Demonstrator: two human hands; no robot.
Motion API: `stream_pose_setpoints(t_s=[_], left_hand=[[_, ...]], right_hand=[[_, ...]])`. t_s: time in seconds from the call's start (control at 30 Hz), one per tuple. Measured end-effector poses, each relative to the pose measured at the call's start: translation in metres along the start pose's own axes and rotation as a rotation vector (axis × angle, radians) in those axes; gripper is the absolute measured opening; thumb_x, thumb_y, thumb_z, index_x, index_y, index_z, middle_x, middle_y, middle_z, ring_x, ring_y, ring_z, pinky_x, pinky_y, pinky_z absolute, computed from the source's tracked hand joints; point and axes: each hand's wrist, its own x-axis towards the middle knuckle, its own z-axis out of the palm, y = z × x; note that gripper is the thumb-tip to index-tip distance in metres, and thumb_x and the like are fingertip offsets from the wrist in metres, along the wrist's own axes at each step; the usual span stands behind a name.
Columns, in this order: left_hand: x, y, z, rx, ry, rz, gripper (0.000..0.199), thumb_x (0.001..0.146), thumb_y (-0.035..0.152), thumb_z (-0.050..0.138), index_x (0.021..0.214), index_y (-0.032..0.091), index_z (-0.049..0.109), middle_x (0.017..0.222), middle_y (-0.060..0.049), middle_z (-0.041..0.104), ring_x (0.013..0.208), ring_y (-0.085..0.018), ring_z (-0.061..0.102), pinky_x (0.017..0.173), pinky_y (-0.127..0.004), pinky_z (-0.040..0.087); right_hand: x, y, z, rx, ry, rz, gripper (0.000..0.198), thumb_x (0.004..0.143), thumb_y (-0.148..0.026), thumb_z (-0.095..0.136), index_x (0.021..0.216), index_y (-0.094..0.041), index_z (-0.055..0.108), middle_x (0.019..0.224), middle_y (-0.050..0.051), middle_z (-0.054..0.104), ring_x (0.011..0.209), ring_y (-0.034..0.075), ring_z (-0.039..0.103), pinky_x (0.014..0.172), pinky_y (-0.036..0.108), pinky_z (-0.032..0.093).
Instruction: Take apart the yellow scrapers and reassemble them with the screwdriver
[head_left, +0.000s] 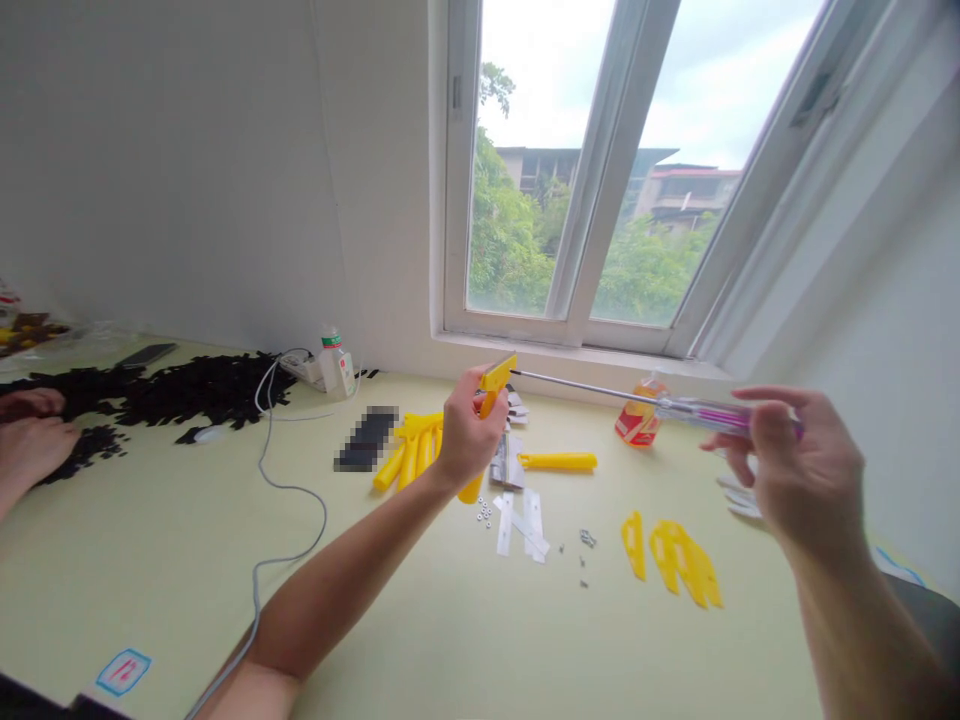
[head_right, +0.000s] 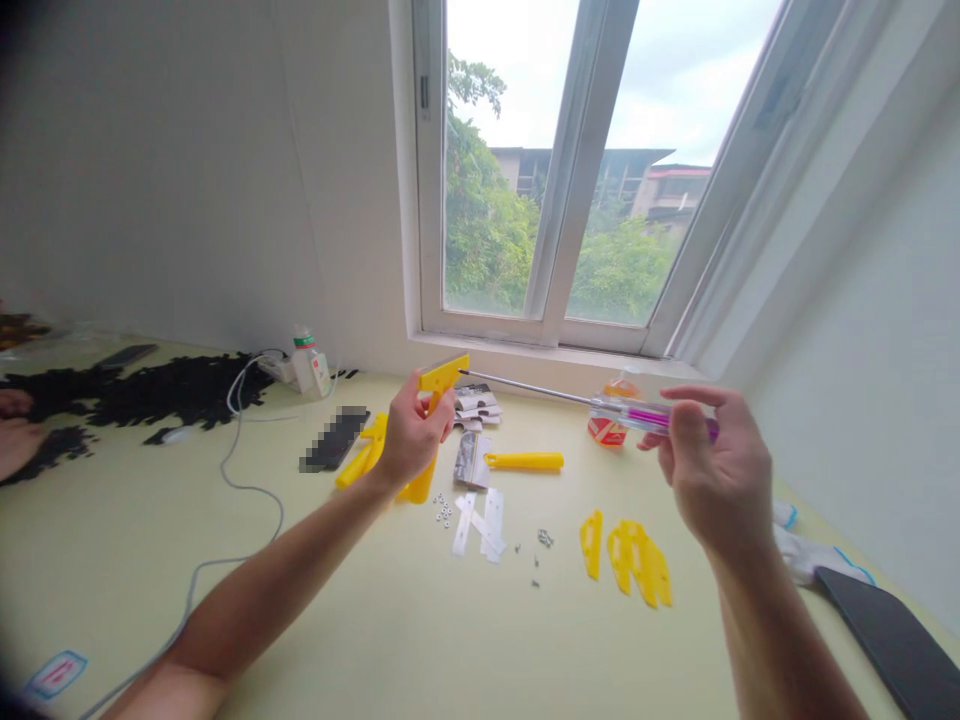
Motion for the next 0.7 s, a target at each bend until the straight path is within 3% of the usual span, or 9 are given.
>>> stream_pose_setpoints(t_s=[0.1,0.13,0.2,0.27,0.37,0.43,0.53,0.6,0.7], left_hand=[[0.001,-0.001,0.0,0.009,0.019,0.006,0.018,0.091,0.029,0.058,0.105,0.019,0.053,0.058,0.009,0.044,0.042,-0.005,0.042,0.039,-0.016,0.035],[0.001,-0.002,0.0,0.011,0.023,0.008,0.017,0.091,0.029,0.058,0.104,0.019,0.053,0.058,0.009,0.044,0.042,-0.005,0.042,0.039,-0.016,0.035],[0.002,-0.002,-0.001,0.015,0.021,0.017,0.016,0.091,0.028,0.058,0.103,0.019,0.053,0.058,0.009,0.045,0.042,-0.005,0.043,0.04,-0.017,0.036],[0.003,-0.002,-0.002,0.013,0.024,0.025,0.016,0.09,0.028,0.058,0.103,0.02,0.052,0.059,0.008,0.045,0.043,-0.005,0.044,0.041,-0.017,0.037],[0.005,0.002,-0.003,-0.01,0.042,0.005,0.015,0.09,0.029,0.059,0.099,0.02,0.051,0.059,0.008,0.045,0.042,-0.005,0.044,0.041,-0.017,0.037],[0.006,0.004,-0.004,-0.025,0.057,-0.011,0.015,0.089,0.03,0.06,0.096,0.021,0.05,0.059,0.008,0.045,0.042,-0.006,0.044,0.04,-0.017,0.037],[0.007,0.006,-0.005,-0.026,0.066,-0.007,0.015,0.088,0.029,0.061,0.095,0.021,0.051,0.059,0.008,0.045,0.042,-0.006,0.045,0.04,-0.017,0.037],[0.007,0.006,-0.005,-0.029,0.066,-0.002,0.015,0.088,0.029,0.061,0.097,0.021,0.051,0.059,0.008,0.045,0.042,-0.006,0.045,0.04,-0.017,0.037],[0.008,0.005,-0.005,-0.052,0.052,-0.012,0.015,0.088,0.029,0.061,0.096,0.022,0.051,0.059,0.008,0.046,0.042,-0.006,0.045,0.04,-0.017,0.038]], right_hand=[[0.001,-0.003,-0.001,0.171,-0.221,-0.057,0.058,0.077,-0.038,0.075,0.129,-0.037,0.051,0.127,0.005,0.058,0.069,0.015,0.066,0.064,0.034,0.059],[0.001,-0.004,-0.001,0.159,-0.228,-0.09,0.061,0.075,-0.036,0.077,0.131,-0.036,0.05,0.122,0.004,0.061,0.069,0.015,0.066,0.066,0.034,0.059],[0.0,-0.005,0.0,0.031,-0.117,-0.104,0.048,0.08,-0.038,0.072,0.125,-0.03,0.058,0.08,-0.001,0.065,0.053,0.013,0.059,0.059,0.031,0.057],[0.0,-0.005,0.001,-0.071,-0.048,-0.049,0.036,0.089,-0.045,0.06,0.118,-0.025,0.063,0.055,-0.006,0.052,0.042,0.012,0.051,0.053,0.029,0.055],[-0.001,-0.005,0.004,0.007,-0.181,-0.026,0.044,0.088,-0.046,0.061,0.129,-0.031,0.054,0.094,0.003,0.067,0.06,0.015,0.064,0.064,0.034,0.059],[-0.001,-0.006,0.006,0.089,-0.276,-0.064,0.058,0.082,-0.041,0.07,0.134,-0.037,0.047,0.121,0.006,0.061,0.069,0.017,0.068,0.074,0.039,0.06],[-0.004,-0.008,0.007,0.044,-0.152,-0.092,0.038,0.085,-0.04,0.066,0.121,-0.028,0.058,0.07,-0.001,0.062,0.052,0.017,0.061,0.067,0.04,0.06],[-0.005,-0.01,0.007,0.026,-0.135,-0.064,0.031,0.087,-0.04,0.064,0.115,-0.027,0.06,0.057,-0.004,0.055,0.046,0.016,0.057,0.06,0.037,0.059],[-0.007,-0.017,0.006,0.135,-0.29,-0.069,0.051,0.081,-0.035,0.071,0.127,-0.037,0.05,0.12,0.006,0.064,0.065,0.018,0.068,0.068,0.039,0.061]])
